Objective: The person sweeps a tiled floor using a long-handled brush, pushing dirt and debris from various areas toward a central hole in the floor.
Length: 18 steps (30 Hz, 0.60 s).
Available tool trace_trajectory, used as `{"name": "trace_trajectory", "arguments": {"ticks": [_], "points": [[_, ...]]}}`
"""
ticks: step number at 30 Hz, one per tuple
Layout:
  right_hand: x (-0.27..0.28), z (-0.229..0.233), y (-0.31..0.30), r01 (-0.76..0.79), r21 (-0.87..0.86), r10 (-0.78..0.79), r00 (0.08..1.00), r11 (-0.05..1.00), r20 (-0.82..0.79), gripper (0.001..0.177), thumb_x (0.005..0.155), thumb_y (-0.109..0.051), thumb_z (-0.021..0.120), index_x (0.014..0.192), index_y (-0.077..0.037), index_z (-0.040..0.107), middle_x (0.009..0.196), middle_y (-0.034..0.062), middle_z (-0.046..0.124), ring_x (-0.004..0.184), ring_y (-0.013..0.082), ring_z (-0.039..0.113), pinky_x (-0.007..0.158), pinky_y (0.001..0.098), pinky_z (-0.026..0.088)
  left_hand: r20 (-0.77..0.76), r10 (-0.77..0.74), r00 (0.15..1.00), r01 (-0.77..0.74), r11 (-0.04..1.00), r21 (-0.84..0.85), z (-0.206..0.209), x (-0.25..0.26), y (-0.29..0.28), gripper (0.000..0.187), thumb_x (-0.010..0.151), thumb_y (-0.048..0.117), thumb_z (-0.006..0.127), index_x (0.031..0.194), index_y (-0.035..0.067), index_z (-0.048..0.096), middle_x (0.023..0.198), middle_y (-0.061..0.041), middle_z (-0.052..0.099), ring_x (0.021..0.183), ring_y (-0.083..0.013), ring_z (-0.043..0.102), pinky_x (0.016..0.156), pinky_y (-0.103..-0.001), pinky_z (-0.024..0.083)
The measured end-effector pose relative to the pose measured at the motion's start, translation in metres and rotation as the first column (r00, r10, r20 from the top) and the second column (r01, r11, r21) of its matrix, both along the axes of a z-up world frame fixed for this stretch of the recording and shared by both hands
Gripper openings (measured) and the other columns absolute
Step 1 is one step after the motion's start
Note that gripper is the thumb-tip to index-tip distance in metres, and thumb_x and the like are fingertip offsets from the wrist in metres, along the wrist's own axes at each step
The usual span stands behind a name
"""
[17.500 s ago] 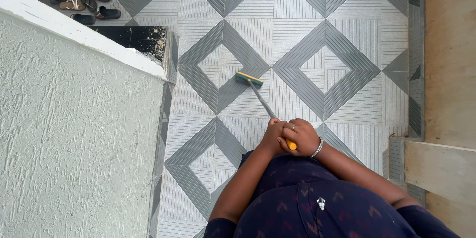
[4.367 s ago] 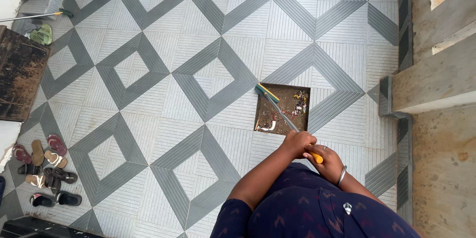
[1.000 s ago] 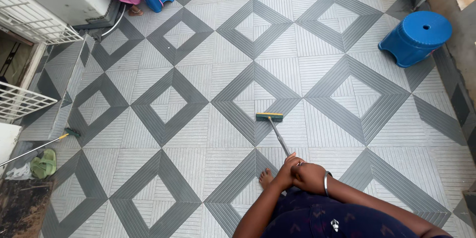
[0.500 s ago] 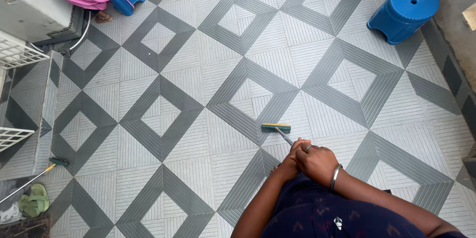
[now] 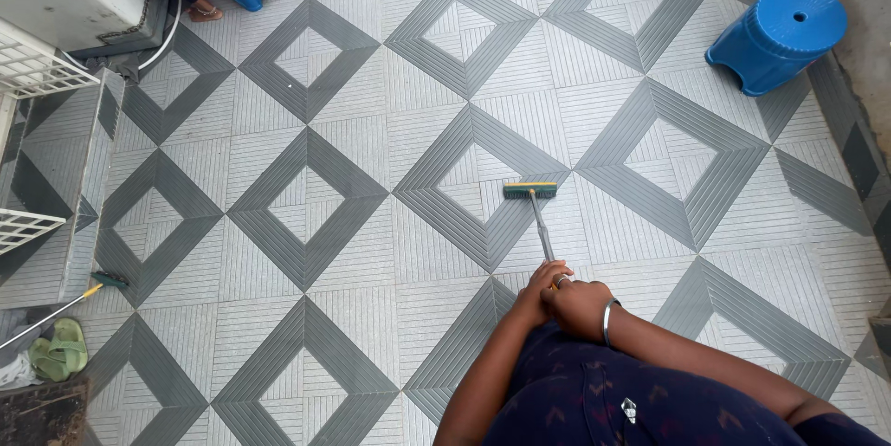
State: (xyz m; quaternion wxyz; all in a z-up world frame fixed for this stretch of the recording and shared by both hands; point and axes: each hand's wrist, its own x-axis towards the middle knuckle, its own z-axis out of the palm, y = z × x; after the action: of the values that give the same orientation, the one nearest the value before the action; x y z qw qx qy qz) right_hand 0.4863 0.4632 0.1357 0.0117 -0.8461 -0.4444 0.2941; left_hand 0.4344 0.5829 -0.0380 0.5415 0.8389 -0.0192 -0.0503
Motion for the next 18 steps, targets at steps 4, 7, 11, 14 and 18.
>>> {"name": "trace_trajectory", "arguments": {"ticks": [4, 7, 11, 14, 18], "points": [[0.023, -0.005, -0.003, -0.017, 0.028, 0.015, 0.998, 0.999, 0.067, 0.030, 0.088, -0.025, 0.065, 0.115, -0.013, 0.063, 0.125, 0.0266, 0.058, 0.079, 0.0301, 0.075, 0.058, 0.0435, 0.062, 0.077, 0.046, 0.996, -0.029, 0.976, -0.217, 0.011, 0.021, 0.000, 0.067, 0.070, 0.005, 0.077, 0.130, 0.008, 0.048, 0.147, -0.012, 0.043, 0.148, -0.0339, 0.033, 0.119, -0.042, 0.033], [0.043, 0.030, 0.006, -0.032, 0.034, 0.028, 0.995, 0.999, 0.098, 0.029, 0.095, -0.034, 0.061, 0.113, -0.012, 0.063, 0.102, 0.0143, 0.071, 0.074, 0.0291, 0.075, 0.063, 0.0449, 0.059, 0.081, 0.042, 0.996, -0.031, 0.989, -0.143, 0.041, 0.030, 0.024, 0.064, 0.067, 0.005, 0.069, 0.128, 0.008, 0.048, 0.149, -0.012, 0.046, 0.141, -0.0303, 0.046, 0.113, -0.038, 0.044], [0.083, 0.076, 0.021, 0.013, 0.099, -0.013, 1.000, 0.995, 0.006, 0.033, 0.095, -0.047, 0.059, 0.099, -0.017, 0.071, 0.084, 0.0090, 0.074, 0.074, 0.0299, 0.074, 0.066, 0.0438, 0.058, -0.117, 0.047, 0.992, -0.055, 0.996, -0.063, 0.081, 0.061, 0.032, 0.032, 0.094, 0.014, 0.061, 0.125, 0.009, 0.052, 0.138, -0.012, 0.057, 0.125, -0.0315, 0.061, 0.102, -0.038, 0.050], [0.125, 0.092, 0.041, 0.001, 0.133, -0.005, 1.000, 0.991, 0.026, 0.034, 0.095, -0.047, 0.058, 0.097, -0.016, 0.072, 0.081, 0.0087, 0.074, 0.075, 0.0295, 0.074, 0.065, 0.0438, 0.058, -0.193, 0.105, 0.976, -0.101, 0.994, 0.032, 0.113, 0.100, 0.041, 0.026, 0.095, 0.015, 0.060, 0.119, 0.009, 0.051, 0.126, -0.014, 0.063, 0.116, -0.0333, 0.064, 0.095, -0.041, 0.051], [0.175, 0.076, 0.049, -0.026, -0.046, 0.025, 0.999, 0.999, -0.022, 0.033, 0.097, -0.046, 0.057, 0.102, -0.018, 0.073, 0.090, 0.0088, 0.076, 0.084, 0.0301, 0.073, 0.072, 0.0447, 0.059, -0.299, 0.116, 0.947, -0.055, 0.977, 0.206, 0.115, 0.146, 0.052, 0.031, 0.100, 0.025, 0.058, 0.127, 0.012, 0.050, 0.130, -0.011, 0.067, 0.117, -0.0344, 0.065, 0.091, -0.044, 0.051]]}}
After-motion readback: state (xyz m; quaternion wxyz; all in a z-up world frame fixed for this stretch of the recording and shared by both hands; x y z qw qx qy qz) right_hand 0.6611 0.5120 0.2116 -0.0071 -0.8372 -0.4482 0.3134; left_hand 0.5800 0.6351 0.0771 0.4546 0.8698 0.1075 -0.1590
